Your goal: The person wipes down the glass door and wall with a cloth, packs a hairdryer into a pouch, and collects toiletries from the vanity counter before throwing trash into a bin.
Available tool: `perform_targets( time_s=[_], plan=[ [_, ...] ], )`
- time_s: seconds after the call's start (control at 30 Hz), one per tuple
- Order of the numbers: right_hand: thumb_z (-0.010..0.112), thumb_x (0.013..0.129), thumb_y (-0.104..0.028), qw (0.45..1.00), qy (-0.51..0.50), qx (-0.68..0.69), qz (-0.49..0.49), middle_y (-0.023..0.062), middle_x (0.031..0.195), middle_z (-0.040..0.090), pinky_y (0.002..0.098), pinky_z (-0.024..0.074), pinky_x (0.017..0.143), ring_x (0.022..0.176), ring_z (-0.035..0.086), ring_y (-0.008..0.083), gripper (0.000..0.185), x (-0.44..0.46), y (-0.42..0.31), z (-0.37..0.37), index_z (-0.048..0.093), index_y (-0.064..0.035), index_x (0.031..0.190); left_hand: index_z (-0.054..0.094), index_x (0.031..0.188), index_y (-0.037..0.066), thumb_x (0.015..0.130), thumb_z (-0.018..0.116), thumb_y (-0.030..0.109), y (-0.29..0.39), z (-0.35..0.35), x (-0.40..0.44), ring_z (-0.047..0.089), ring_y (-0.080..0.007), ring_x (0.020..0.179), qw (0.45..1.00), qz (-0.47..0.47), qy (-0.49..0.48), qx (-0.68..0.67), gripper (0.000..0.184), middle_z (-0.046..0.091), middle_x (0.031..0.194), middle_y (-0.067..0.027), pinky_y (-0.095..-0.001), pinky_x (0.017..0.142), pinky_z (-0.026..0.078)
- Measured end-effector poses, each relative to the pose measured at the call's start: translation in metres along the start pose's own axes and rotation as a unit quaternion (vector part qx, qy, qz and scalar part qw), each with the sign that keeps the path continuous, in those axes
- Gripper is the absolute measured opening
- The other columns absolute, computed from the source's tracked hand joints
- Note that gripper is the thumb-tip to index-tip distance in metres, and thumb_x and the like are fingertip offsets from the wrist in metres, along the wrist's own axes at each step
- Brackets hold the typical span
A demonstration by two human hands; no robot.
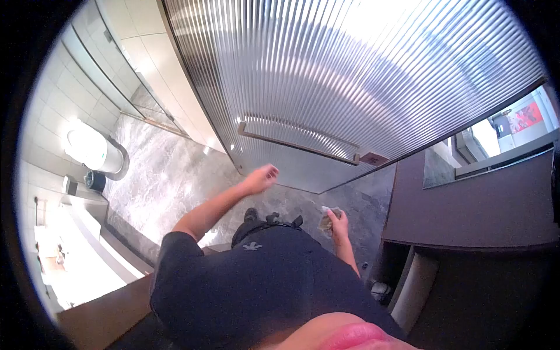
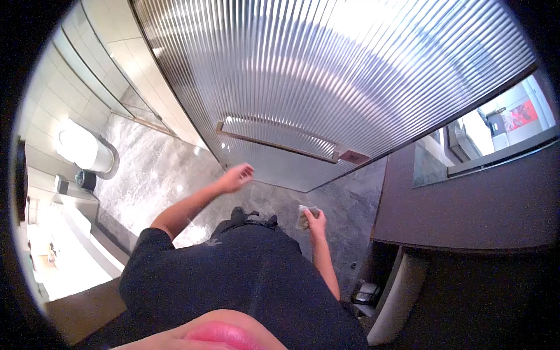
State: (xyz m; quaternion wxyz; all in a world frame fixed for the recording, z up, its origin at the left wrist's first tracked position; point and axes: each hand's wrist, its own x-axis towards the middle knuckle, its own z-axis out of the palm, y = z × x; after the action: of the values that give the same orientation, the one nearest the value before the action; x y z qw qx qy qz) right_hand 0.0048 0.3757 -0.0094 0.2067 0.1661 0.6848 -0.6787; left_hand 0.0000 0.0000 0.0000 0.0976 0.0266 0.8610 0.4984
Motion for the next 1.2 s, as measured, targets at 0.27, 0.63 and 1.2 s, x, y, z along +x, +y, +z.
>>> perform_targets(
  time_s=[0.27,0.63,1.2],
  plan=[
    [0.067,0.088,-0.012,0.981,-0.183,0.055,-0.044,0.0032,0.095,0.063,0.0272,0.0495,0.072,0.084,0.061,0.0124,0.024,-0.008,-0.019,0.125,0.058,-0.0016,0.108,0.047,0.13,0.003,0.083,0.072,0.026,0.055,0.05,-0.03,0.061,-0.0267,0.102,0.971,0.085,-0.081,-0.206,0.058,0.061,0.117,-0.0175,-0.036,0.087,0.049],
    [0.062,0.092,-0.019,0.992,-0.079,0.083,-0.046,0.0054,0.103,0.063,0.0288,0.0488,0.077,0.091,0.061,0.015,0.03,0.019,0.016,0.109,0.056,0.0004,0.114,0.062,0.108,0.001,0.084,0.071,0.018,0.012,0.026,-0.06,0.065,-0.0146,0.078,0.972,-0.09,0.038,-0.212,0.031,0.069,0.089,-0.0081,-0.0312,0.073,0.052],
    [0.045,0.093,0.0,0.428,0.17,-0.174,-0.871,0.019,0.129,0.055,0.0406,0.043,0.104,0.12,0.054,0.0281,0.043,-0.047,-0.555,0.175,0.042,0.0012,0.136,0.052,0.121,0.0,0.099,0.052,0.029,0.102,-0.373,-0.004,0.056,-0.0174,0.106,0.76,0.228,0.585,-0.169,0.037,0.061,0.114,-0.01,-0.031,0.093,0.044]
  ],
)
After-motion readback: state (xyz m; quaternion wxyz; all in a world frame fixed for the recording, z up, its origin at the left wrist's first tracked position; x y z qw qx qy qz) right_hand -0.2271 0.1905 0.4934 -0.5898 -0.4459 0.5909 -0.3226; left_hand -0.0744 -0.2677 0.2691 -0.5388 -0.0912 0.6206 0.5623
